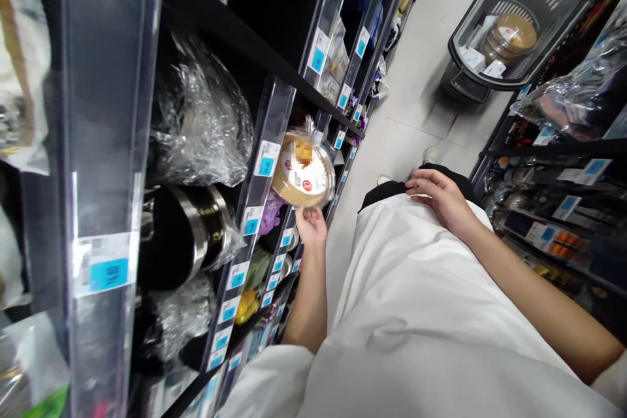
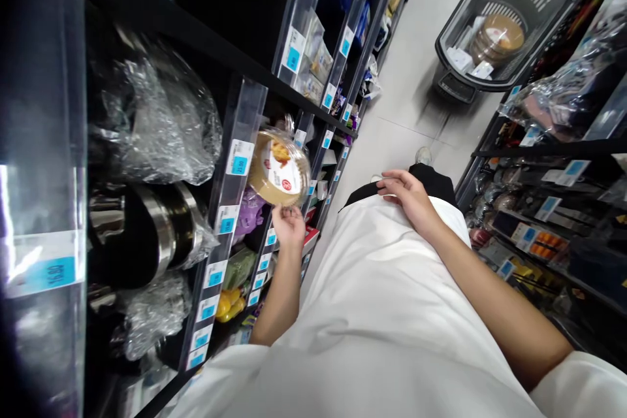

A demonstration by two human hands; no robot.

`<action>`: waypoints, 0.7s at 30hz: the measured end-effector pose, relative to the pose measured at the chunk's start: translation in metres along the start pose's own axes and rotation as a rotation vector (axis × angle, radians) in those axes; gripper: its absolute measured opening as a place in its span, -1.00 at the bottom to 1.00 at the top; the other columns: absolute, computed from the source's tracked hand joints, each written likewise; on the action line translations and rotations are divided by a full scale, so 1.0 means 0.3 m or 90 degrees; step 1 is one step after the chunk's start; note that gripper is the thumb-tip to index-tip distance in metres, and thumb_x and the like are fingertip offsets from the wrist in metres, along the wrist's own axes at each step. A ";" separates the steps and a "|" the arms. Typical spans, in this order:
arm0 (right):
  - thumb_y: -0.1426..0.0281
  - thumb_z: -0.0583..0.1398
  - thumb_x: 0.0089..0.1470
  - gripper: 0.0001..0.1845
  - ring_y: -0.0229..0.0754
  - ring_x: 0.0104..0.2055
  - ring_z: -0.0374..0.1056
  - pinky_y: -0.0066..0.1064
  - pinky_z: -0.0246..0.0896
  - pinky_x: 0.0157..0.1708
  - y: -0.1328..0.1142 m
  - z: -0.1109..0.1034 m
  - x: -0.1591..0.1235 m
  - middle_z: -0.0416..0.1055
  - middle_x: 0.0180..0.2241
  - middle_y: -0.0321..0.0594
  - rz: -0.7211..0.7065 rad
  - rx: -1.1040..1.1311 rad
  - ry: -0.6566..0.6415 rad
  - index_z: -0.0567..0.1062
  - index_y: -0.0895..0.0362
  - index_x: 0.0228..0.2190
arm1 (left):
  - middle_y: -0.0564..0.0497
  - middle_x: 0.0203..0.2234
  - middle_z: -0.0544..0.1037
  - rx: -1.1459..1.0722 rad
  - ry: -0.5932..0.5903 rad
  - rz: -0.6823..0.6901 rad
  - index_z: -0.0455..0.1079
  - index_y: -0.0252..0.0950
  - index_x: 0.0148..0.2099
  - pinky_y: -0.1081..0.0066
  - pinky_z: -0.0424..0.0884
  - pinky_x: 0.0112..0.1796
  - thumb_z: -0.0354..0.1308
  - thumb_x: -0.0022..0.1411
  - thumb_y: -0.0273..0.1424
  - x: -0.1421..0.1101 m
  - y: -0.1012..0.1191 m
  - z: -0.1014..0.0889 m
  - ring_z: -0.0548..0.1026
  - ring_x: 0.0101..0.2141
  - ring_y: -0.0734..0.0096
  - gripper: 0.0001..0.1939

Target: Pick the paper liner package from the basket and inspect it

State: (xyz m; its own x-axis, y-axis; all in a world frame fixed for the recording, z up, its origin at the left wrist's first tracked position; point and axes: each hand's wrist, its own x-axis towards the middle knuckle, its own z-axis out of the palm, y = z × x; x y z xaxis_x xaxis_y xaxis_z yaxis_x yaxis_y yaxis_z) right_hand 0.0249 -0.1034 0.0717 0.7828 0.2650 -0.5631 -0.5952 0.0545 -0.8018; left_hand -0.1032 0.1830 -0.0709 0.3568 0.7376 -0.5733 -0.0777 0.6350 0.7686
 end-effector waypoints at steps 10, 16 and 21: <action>0.18 0.51 -0.13 -0.61 -0.19 -0.37 0.43 -0.45 0.38 -0.51 -0.046 0.085 0.142 0.54 -0.28 -0.22 -0.018 -0.226 -0.085 0.59 0.11 -0.31 | 0.10 -0.51 0.52 0.103 -0.193 -0.089 0.41 -0.34 -0.36 0.57 0.40 -0.46 0.45 -0.09 -0.41 -0.060 0.068 0.035 0.45 -0.53 0.56 -0.72; 0.36 0.52 -0.10 -0.57 -0.22 -0.63 0.36 -0.39 0.41 -0.64 -0.069 0.157 0.201 0.37 -0.64 -0.38 0.071 -0.258 -0.071 0.35 0.10 -0.53 | 0.00 -0.28 0.60 0.046 -0.238 -0.045 0.49 -0.35 -0.20 0.52 0.47 -0.23 0.43 0.04 -0.37 -0.031 0.122 0.123 0.55 -0.30 0.48 -0.71; 0.39 0.52 -0.10 -0.52 -0.19 -0.52 0.48 -0.43 0.47 -0.53 -0.042 0.203 0.210 0.41 -0.59 -0.36 0.066 -0.071 -0.032 0.28 0.09 -0.52 | -0.07 -0.14 0.53 -0.050 -0.142 -0.169 0.41 -0.28 -0.16 0.23 0.49 -0.01 0.23 0.31 -0.16 -0.173 0.114 0.174 0.55 -0.18 0.35 -0.72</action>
State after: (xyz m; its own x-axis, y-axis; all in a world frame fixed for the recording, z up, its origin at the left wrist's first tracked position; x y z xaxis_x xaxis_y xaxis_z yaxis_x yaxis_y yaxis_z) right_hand 0.0706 -0.0286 0.0587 0.7061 0.3114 -0.6360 -0.6466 -0.0828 -0.7583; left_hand -0.0759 0.1544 0.0000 0.5685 0.4818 -0.6668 -0.0232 0.8196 0.5724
